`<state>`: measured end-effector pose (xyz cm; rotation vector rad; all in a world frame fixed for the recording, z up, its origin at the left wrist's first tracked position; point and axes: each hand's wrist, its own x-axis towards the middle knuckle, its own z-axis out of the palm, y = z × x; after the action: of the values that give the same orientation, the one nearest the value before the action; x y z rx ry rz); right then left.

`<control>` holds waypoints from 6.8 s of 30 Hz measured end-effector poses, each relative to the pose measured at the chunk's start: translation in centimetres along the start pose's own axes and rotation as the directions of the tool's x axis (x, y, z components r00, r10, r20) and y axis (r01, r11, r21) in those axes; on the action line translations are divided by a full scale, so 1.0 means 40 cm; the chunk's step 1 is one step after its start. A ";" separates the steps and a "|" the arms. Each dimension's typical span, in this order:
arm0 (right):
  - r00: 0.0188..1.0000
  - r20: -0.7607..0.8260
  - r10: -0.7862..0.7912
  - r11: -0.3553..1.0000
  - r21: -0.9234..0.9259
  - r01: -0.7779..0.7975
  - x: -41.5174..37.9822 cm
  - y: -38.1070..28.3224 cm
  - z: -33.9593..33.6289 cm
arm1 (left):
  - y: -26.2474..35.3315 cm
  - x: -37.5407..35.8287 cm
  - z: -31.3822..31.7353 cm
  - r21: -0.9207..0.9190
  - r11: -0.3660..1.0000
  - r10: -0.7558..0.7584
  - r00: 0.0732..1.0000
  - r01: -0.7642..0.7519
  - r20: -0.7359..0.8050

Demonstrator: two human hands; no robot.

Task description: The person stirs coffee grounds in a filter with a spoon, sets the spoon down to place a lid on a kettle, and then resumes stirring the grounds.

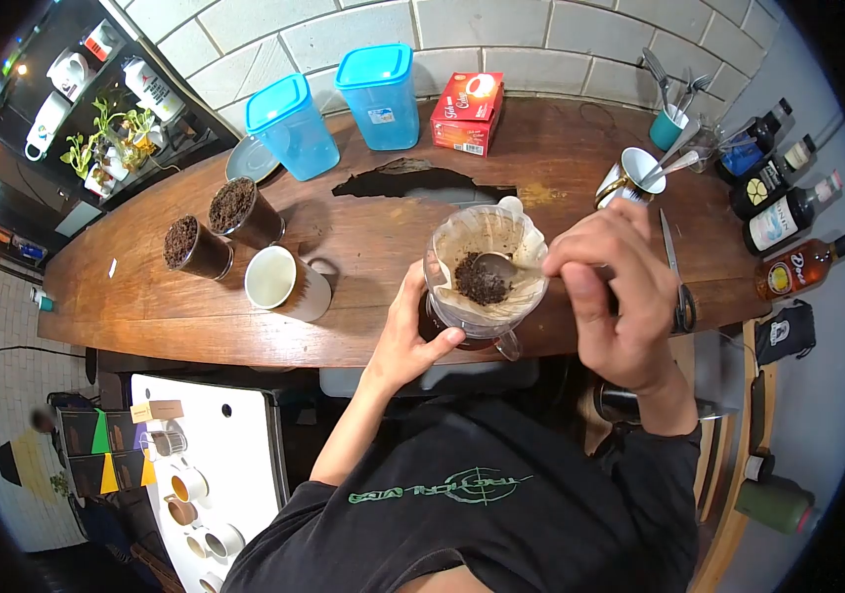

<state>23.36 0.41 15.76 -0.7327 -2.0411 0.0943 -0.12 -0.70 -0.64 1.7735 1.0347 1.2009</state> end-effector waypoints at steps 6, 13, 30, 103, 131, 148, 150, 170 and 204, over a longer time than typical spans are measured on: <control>0.995 0.085 0.053 0.998 0.039 -0.057 0.018 0.025 0.007 | -0.001 0.000 0.003 0.015 1.000 0.027 1.000 -0.027 -0.011; 0.994 0.107 -0.021 0.998 -0.048 0.027 0.017 0.017 0.013 | 0.003 0.001 0.001 0.018 1.000 0.021 1.000 -0.020 -0.008; 0.992 0.049 -0.117 0.992 -0.041 0.119 0.019 0.015 0.003 | 0.005 0.001 -0.001 0.005 1.000 0.002 1.000 -0.002 0.001; 0.773 -0.245 0.585 0.730 -0.254 -0.634 -0.246 0.166 -0.324 | -0.070 -0.087 -0.001 -0.183 0.950 -0.281 0.950 0.255 -0.134; 0.729 -0.158 0.666 0.740 0.017 -0.672 -0.256 0.159 -0.288 | -0.106 -0.086 -0.004 -0.136 0.969 -0.217 0.973 0.206 -0.075; 0.608 -0.046 0.792 0.442 0.730 -0.521 -0.329 0.229 -0.250 | -0.083 -0.083 -0.004 -0.058 0.977 -0.211 0.973 0.206 -0.095; 0.605 -0.042 0.795 0.483 0.647 -0.590 -0.301 0.197 -0.234 | -0.095 -0.091 -0.011 -0.070 0.975 -0.220 0.967 0.212 -0.126; 0.707 -0.012 0.707 0.631 0.461 -0.623 -0.276 0.185 -0.186 | -0.073 -0.082 -0.007 -0.093 0.969 -0.236 0.968 0.228 -0.083; 0.775 0.050 0.629 0.768 -0.190 -0.611 -0.243 0.126 -0.147 | -0.078 -0.079 -0.003 -0.124 0.967 -0.236 0.967 0.223 -0.100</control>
<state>34.14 -1.89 10.04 -1.5275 -1.8376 0.3588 -1.61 -2.32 -4.49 1.4683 1.1806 1.1997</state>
